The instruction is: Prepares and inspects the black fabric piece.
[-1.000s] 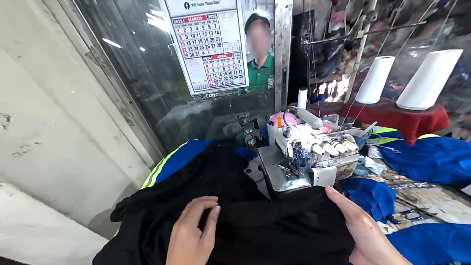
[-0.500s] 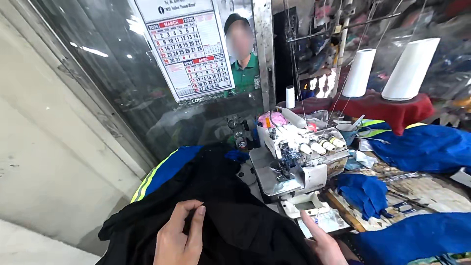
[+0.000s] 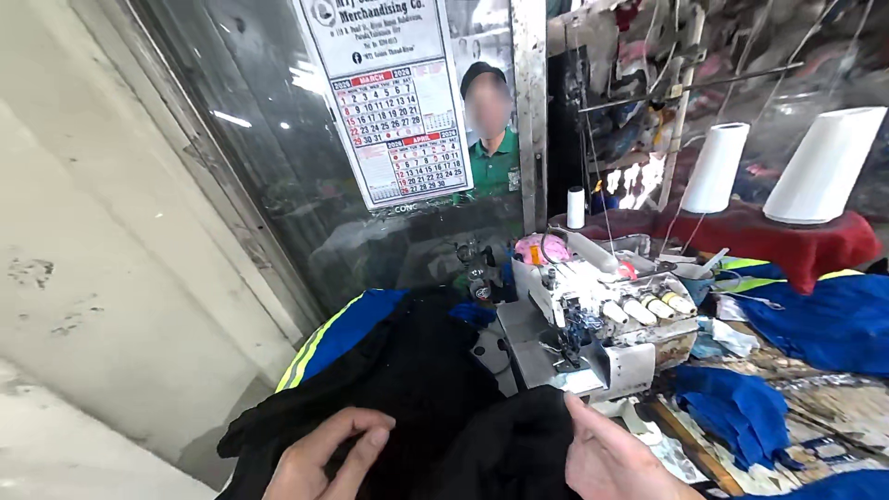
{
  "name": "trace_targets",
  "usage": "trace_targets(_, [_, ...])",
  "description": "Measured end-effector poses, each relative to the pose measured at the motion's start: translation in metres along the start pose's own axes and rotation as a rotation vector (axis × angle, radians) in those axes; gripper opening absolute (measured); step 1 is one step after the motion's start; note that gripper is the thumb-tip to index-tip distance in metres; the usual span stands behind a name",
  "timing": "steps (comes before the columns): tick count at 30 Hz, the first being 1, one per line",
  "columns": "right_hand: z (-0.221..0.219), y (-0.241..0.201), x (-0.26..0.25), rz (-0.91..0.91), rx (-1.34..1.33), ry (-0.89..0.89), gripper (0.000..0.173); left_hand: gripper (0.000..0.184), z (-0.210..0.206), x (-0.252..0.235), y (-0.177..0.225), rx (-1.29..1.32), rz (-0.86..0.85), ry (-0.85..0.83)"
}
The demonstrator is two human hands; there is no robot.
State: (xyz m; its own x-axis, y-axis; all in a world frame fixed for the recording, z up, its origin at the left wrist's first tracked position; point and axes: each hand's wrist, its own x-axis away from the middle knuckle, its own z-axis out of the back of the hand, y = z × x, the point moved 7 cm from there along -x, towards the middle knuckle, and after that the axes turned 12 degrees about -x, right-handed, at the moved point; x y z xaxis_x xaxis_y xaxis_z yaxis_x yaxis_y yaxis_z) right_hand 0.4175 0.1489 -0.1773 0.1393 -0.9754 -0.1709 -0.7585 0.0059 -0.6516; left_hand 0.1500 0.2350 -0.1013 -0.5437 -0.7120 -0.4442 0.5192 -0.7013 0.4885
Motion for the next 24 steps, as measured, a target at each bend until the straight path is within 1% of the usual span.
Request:
trace_targets(1, [-0.005,-0.001,-0.005,0.003,0.018,0.007,0.064,0.033,0.002,-0.005,-0.007,0.008,-0.005,0.065])
trace_targets(2, [-0.011,-0.002,-0.010,-0.002,0.046,0.023,0.067,0.024,-0.001,-0.012,-0.017,-0.031,-0.029,0.094])
trace_targets(3, [-0.019,-0.003,-0.015,-0.016,0.069,0.030,0.071,0.026,-0.008,-0.017,-0.027,-0.124,-0.040,0.060])
trace_targets(4, [-0.030,-0.005,-0.021,-0.031,0.078,0.010,0.074,0.039,-0.018,-0.021,-0.039,-0.246,-0.033,-0.032])
trace_targets(5, [-0.041,-0.007,-0.026,-0.046,0.065,-0.034,0.072,0.053,-0.028,-0.021,-0.055,-0.358,-0.004,-0.145])
trace_targets(6, [-0.054,-0.012,-0.029,-0.063,0.046,-0.085,0.067,0.058,-0.035,-0.020,-0.073,-0.445,0.031,-0.232])
trace_targets(7, [-0.066,-0.017,-0.032,-0.082,0.032,-0.139,0.062,0.053,-0.036,-0.020,-0.091,-0.509,0.053,-0.258])
trace_targets(9, [-0.087,-0.022,-0.040,-0.125,0.000,-0.262,0.053,0.029,-0.026,-0.020,-0.121,-0.540,0.095,-0.228])
trace_targets(10, [-0.097,-0.023,-0.048,-0.137,-0.004,-0.308,0.051,0.024,-0.016,-0.023,-0.128,-0.529,0.123,-0.202])
trace_targets(11, [-0.106,-0.024,-0.058,-0.158,0.013,-0.326,0.051,0.024,-0.004,-0.027,-0.131,-0.510,0.156,-0.154])
trace_targets(13, [-0.124,-0.030,-0.088,-0.200,0.131,-0.279,0.059,0.027,0.028,-0.044,-0.124,-0.493,0.209,0.023])
trace_targets(15, [-0.152,-0.048,-0.119,-0.151,0.268,-0.159,0.053,0.027,0.065,-0.074,-0.110,-0.464,0.258,0.198])
trace_targets(16, [-0.172,-0.061,-0.132,-0.102,0.319,-0.126,0.049,0.027,0.083,-0.090,-0.103,-0.426,0.310,0.242])
trace_targets(18, [-0.217,-0.093,-0.164,0.002,0.344,-0.219,0.046,0.031,0.121,-0.124,-0.089,-0.334,0.387,0.337])
trace_targets(20, [-0.264,-0.133,-0.188,0.184,0.355,-0.317,0.046,0.036,0.166,-0.157,-0.067,-0.265,0.415,0.487])
trace_targets(21, [-0.285,-0.154,-0.194,0.269,0.356,-0.353,0.044,0.038,0.190,-0.170,-0.049,-0.237,0.408,0.581])
trace_targets(22, [-0.301,-0.173,-0.198,0.332,0.340,-0.368,0.038,0.040,0.212,-0.180,-0.030,-0.204,0.380,0.668])
trace_targets(24, [-0.319,-0.204,-0.200,0.412,0.282,-0.325,0.013,0.042,0.251,-0.191,0.005,-0.148,0.322,0.809])
